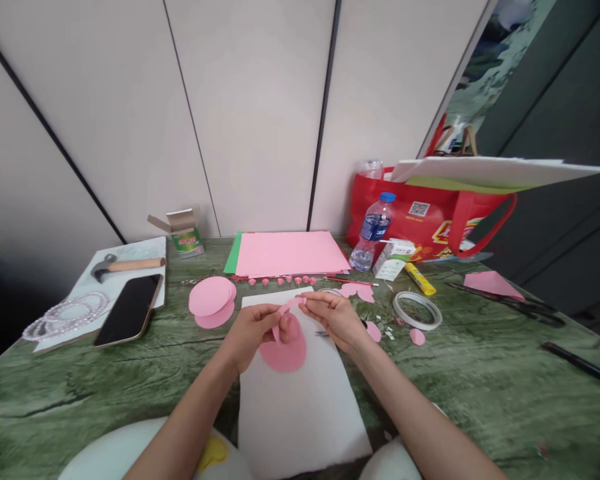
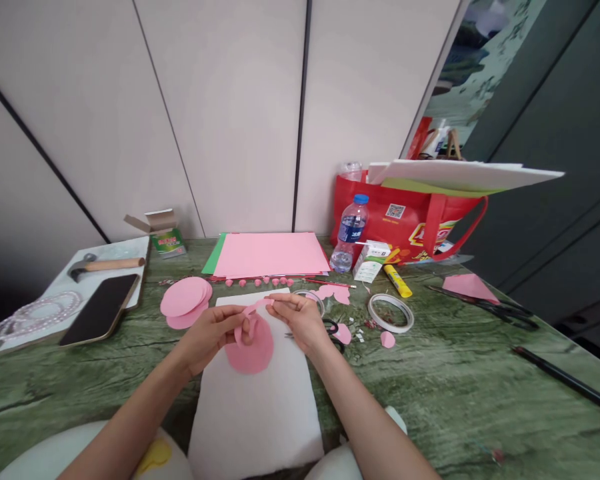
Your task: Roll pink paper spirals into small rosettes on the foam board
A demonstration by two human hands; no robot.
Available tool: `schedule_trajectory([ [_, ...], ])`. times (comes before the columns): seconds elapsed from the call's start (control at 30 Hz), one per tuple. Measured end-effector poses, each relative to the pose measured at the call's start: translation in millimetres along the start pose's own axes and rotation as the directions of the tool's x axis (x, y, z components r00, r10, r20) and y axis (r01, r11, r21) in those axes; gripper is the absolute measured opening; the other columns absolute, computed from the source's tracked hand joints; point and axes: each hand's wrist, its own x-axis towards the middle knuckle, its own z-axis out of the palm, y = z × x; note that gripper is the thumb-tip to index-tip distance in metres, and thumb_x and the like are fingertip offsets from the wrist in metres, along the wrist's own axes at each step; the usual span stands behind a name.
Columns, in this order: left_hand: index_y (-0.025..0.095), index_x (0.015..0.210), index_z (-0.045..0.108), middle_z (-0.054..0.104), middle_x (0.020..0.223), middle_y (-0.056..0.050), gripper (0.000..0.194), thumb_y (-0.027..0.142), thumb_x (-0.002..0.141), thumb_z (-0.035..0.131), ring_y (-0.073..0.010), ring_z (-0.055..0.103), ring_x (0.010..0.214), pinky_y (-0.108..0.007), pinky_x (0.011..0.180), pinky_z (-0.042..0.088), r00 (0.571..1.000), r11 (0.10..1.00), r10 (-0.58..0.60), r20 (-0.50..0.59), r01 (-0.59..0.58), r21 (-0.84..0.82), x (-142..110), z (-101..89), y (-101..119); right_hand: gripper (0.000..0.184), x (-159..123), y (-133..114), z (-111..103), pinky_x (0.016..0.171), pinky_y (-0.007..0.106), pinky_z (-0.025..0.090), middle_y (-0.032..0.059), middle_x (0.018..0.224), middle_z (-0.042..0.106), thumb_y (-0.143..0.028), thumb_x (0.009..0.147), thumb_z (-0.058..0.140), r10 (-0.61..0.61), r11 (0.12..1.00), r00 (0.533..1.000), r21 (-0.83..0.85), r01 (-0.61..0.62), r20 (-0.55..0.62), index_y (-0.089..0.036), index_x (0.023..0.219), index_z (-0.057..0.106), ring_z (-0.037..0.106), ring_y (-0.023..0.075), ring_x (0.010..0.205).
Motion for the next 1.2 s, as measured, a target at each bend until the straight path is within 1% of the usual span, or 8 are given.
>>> schedule_trajectory([
  [0.3,0.012,0.065,0.061,0.056,0.056,-0.002,0.014,0.023,0.072,0.056,-0.0113,0.052,0.054,-0.025,0.060,0.043,1.000,1.000,-0.012,0.007,0.012,-0.009,0.7,0.0,-1.2,0.025,-2.3,-0.9,-0.1,0.070,0.025,0.051,0.0000,0.063,0.067,-0.024,0.047,0.080,0.011,1.000,0.999,-0.014,-0.012,-0.036,-0.016,0.067,0.067,0.062,0.0099,0.060],
  [0.43,0.012,0.068,0.063,0.058,0.060,-0.004,0.015,0.025,0.072,0.057,-0.0122,0.053,0.055,-0.027,0.062,0.044,1.000,1.000,-0.013,0.010,0.013,0.002,0.8,-1.3,-3.4,0.025,-1.9,-0.1,0.0,0.067,0.026,0.052,-0.0003,0.060,0.066,-0.025,0.045,0.081,-0.003,1.000,0.998,-0.020,0.002,-0.055,-0.016,0.065,0.067,0.061,0.0104,0.058],
  [0.6,0.011,0.071,0.062,0.058,0.064,-0.004,0.015,0.025,0.072,0.058,-0.0116,0.053,0.055,-0.027,0.061,0.045,1.000,1.000,-0.020,0.006,0.020,-0.016,0.5,-0.4,-2.3,0.024,0.1,0.9,0.3,0.074,0.029,0.052,0.0009,0.063,0.067,-0.026,0.046,0.080,-0.028,1.000,0.997,-0.002,0.028,-0.069,-0.016,0.065,0.070,0.062,0.0114,0.061],
  [0.7,0.012,0.069,0.061,0.057,0.063,-0.003,0.013,0.024,0.071,0.058,-0.0113,0.053,0.054,-0.027,0.061,0.045,1.000,1.000,-0.019,-0.013,0.018,-0.023,1.0,-0.4,-2.0,0.023,0.3,0.9,0.6,0.081,0.030,0.049,0.0027,0.072,0.069,-0.027,0.050,0.079,-0.014,1.000,1.000,0.008,0.014,-0.014,-0.016,0.069,0.070,0.063,0.0125,0.067],
  [0.8,0.011,0.066,0.061,0.057,0.061,-0.003,0.014,0.024,0.071,0.058,-0.0118,0.053,0.055,-0.027,0.061,0.045,1.000,1.000,-0.005,-0.003,0.005,-0.028,1.5,-0.8,-2.3,0.026,0.0,0.7,-0.1,0.083,0.032,0.048,0.0044,0.077,0.070,-0.027,0.050,0.079,-0.010,1.000,1.000,-0.008,0.010,0.019,-0.016,0.072,0.071,0.064,0.0144,0.072],
  [0.93,0.011,0.066,0.061,0.058,0.060,-0.003,0.014,0.024,0.071,0.058,-0.0112,0.053,0.053,-0.026,0.059,0.044,1.000,1.000,-0.015,-0.002,0.015,-0.027,1.3,-0.1,-1.8,0.026,-0.1,0.3,-1.9,0.077,0.031,0.051,0.0044,0.076,0.070,-0.027,0.050,0.079,-0.012,0.999,1.000,-0.031,0.011,-0.011,-0.016,0.072,0.070,0.064,0.0137,0.069],
  [1.07,0.012,0.069,0.062,0.058,0.060,-0.002,0.013,0.024,0.070,0.059,-0.0118,0.054,0.053,-0.028,0.061,0.045,0.999,0.999,-0.037,-0.006,0.037,-0.038,0.8,0.8,-1.8,0.024,-0.4,0.3,-1.9,0.068,0.025,0.051,0.0006,0.064,0.068,-0.026,0.049,0.080,-0.008,0.999,0.999,-0.045,0.006,-0.044,-0.017,0.068,0.068,0.062,0.0104,0.061],
  [1.2,0.011,0.067,0.062,0.058,0.061,-0.003,0.014,0.023,0.071,0.057,-0.0115,0.054,0.054,-0.027,0.060,0.045,1.000,1.000,-0.012,0.019,0.013,-0.024,1.3,-0.3,-3.8,0.023,-0.4,1.5,-0.9,0.065,0.024,0.051,0.0001,0.062,0.067,-0.025,0.047,0.080,-0.006,1.000,0.999,-0.027,0.005,-0.054,-0.017,0.065,0.068,0.060,0.0097,0.058],
])
